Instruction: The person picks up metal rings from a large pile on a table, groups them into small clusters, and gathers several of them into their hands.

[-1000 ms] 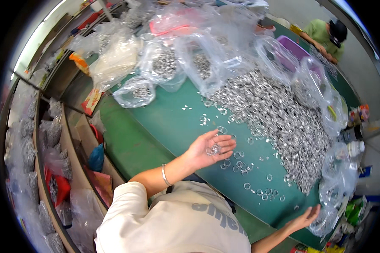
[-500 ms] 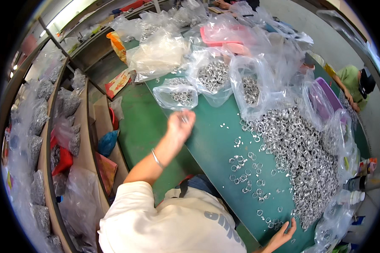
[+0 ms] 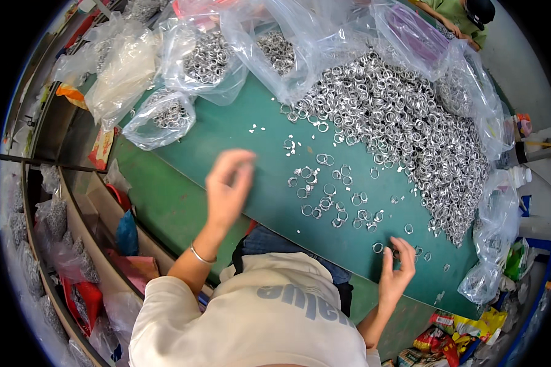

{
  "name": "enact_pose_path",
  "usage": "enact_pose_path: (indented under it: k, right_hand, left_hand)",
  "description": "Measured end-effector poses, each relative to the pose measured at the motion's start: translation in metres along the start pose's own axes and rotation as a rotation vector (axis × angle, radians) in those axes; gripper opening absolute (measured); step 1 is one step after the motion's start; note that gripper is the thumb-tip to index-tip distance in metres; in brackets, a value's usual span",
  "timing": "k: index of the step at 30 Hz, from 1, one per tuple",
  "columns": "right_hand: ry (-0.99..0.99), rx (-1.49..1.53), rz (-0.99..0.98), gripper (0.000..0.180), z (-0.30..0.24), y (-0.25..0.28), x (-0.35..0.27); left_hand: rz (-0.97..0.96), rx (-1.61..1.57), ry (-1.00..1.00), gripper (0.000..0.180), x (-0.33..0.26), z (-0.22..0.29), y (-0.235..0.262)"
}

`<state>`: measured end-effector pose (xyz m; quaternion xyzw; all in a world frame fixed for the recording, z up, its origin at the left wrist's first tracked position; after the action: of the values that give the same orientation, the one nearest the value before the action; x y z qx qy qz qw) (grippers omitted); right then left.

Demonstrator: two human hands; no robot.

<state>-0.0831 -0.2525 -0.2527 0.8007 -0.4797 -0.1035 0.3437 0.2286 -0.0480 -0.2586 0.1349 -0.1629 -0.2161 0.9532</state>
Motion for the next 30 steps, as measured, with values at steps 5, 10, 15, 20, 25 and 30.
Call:
enact_pose_path:
  k: [5, 10, 15, 20, 25, 30]
  right_hand:
    - [0.318, 0.062, -0.241, 0.02, -0.068, -0.07, 0.036]
    - [0.429, -0.179, -0.309, 0.016, -0.084, -0.114, 0.063]
    - [0.14, 0.395, -0.335, 0.011, -0.058, -0.101, 0.065]
    - [-0.436, 1.565, -0.427, 0.027, -0.05, -0.087, 0.043]
    - [-0.828, 1.791, -0.459, 0.027, -0.022, -0.102, 0.03]
    - [-0.194, 0.665, -0.012, 0.015, -0.021, -0.074, 0.036]
  left_hand:
    - [-0.313, 0.255, -0.226, 0.023, -0.034, 0.014, -0.058]
    - [-0.362, 0.363, -0.245, 0.02, -0.033, 0.021, -0.075]
    - [-0.39, 0.375, -0.282, 0.02, -0.033, 0.018, -0.078]
    - [-0.485, -0.297, 0.166, 0.012, -0.04, 0.003, -0.067]
    - [-0.512, -0.72, 0.598, 0.012, -0.053, -0.008, -0.065]
    - [-0.451, -0.45, 0.331, 0.016, -0.059, 0.011, -0.073]
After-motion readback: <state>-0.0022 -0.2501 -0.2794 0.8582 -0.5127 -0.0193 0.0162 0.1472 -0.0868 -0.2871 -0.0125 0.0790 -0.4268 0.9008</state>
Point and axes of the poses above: each hand's wrist, its own x-axis towards the middle knuckle, its own y-axis out of the back of the hand, z = x × y, the point moved 7 cm from there along x, towards the middle knuckle, and after that the axes turned 3 degrees about x, right-handed, at the moved point
